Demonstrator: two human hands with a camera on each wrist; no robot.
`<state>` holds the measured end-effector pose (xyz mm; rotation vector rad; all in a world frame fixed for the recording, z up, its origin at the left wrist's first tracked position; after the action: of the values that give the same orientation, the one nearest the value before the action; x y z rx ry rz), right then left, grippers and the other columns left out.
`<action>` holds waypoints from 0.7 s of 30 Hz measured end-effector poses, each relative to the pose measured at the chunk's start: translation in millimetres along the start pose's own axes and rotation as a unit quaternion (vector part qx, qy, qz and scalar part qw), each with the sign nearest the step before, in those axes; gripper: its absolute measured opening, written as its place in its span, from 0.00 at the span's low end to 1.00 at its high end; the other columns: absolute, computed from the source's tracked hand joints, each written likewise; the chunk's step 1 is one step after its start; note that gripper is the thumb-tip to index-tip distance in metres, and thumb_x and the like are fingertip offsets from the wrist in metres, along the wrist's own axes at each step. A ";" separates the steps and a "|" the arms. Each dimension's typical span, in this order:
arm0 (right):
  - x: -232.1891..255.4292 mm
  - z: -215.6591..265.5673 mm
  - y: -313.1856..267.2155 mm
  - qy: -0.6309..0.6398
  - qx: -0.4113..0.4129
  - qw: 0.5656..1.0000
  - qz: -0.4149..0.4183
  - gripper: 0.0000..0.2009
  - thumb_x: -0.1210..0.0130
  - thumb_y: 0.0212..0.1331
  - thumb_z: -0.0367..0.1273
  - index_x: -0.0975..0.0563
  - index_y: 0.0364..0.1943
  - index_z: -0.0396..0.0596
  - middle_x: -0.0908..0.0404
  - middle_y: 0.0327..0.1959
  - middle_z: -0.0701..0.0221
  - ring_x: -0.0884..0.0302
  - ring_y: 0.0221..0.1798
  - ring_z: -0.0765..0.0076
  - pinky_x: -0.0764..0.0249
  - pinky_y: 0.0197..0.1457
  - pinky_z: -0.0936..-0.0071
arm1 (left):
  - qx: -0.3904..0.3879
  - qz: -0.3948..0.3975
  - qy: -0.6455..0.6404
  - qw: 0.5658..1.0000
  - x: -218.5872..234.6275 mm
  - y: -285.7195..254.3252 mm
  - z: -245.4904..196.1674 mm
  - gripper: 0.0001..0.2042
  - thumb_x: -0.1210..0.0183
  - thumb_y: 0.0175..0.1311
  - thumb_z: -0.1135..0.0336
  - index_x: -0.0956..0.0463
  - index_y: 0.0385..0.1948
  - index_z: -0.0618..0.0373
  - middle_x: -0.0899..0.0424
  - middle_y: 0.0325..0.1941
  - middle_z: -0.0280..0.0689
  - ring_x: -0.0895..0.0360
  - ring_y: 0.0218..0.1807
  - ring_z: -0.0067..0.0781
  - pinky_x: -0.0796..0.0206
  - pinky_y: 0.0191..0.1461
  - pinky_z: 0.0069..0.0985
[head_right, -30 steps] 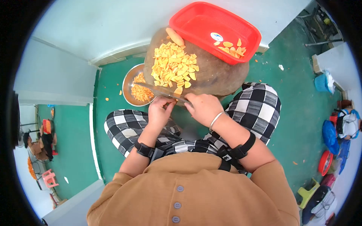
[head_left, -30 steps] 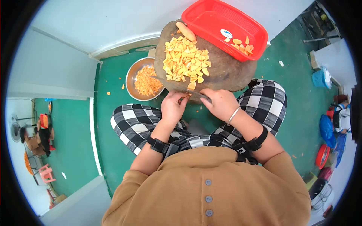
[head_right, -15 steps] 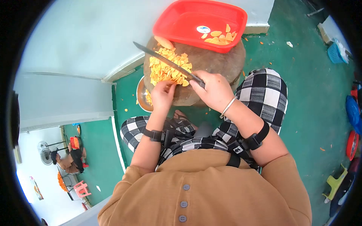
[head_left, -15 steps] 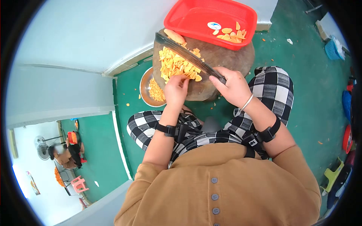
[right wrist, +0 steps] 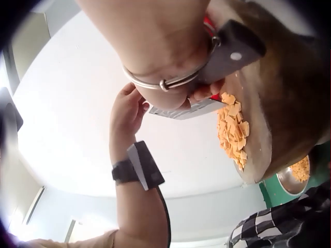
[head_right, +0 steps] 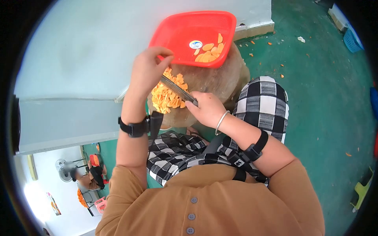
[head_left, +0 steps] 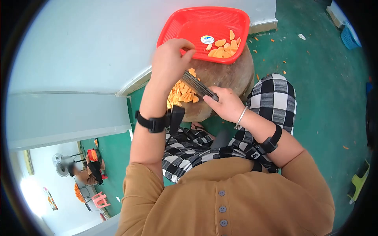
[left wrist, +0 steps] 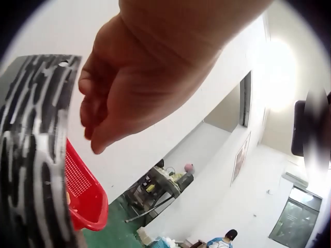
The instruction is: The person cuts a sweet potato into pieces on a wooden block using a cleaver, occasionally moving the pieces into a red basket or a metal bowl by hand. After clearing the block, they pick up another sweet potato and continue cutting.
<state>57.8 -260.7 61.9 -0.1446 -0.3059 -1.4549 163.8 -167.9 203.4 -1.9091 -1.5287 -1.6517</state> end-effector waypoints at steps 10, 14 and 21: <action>-2.8 -6.4 8.8 0.080 -0.026 0.996 -0.035 0.14 0.45 0.57 0.39 0.22 0.35 0.39 0.21 0.28 0.49 0.22 0.36 0.41 0.27 0.41 0.55 | 0.044 0.371 0.181 0.910 -141.7 72.2 25.4 0.10 0.37 0.55 0.62 0.17 0.39 0.49 0.15 0.40 0.39 0.19 0.45 0.39 0.27 0.46 0.35; -4.4 -3.5 6.6 0.121 -0.080 0.989 -0.004 0.14 0.45 0.57 0.38 0.22 0.38 0.39 0.20 0.32 0.49 0.21 0.39 0.43 0.26 0.43 0.55 | 0.074 0.349 0.178 0.917 -166.5 72.3 32.2 0.14 0.36 0.54 0.61 0.18 0.40 0.54 0.16 0.33 0.43 0.17 0.36 0.39 0.26 0.40 0.33; -10.9 -9.1 10.7 0.118 -0.052 0.992 -0.017 0.14 0.45 0.56 0.36 0.22 0.39 0.39 0.20 0.33 0.48 0.22 0.39 0.42 0.26 0.44 0.55 | 0.045 0.354 0.244 0.902 -177.6 73.0 39.6 0.10 0.37 0.56 0.60 0.18 0.37 0.52 0.16 0.35 0.43 0.18 0.39 0.40 0.27 0.42 0.35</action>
<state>68.5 -251.7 51.0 -0.0502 -0.0397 -1.5050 271.7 -272.3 77.3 -1.5498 -0.5934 -1.4990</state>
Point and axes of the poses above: each hand's wrist, its own y-axis towards the middle knuckle, its own x-axis out of the back of the hand, z = x × y, the point moved 5 cm from there along y, towards the middle knuckle
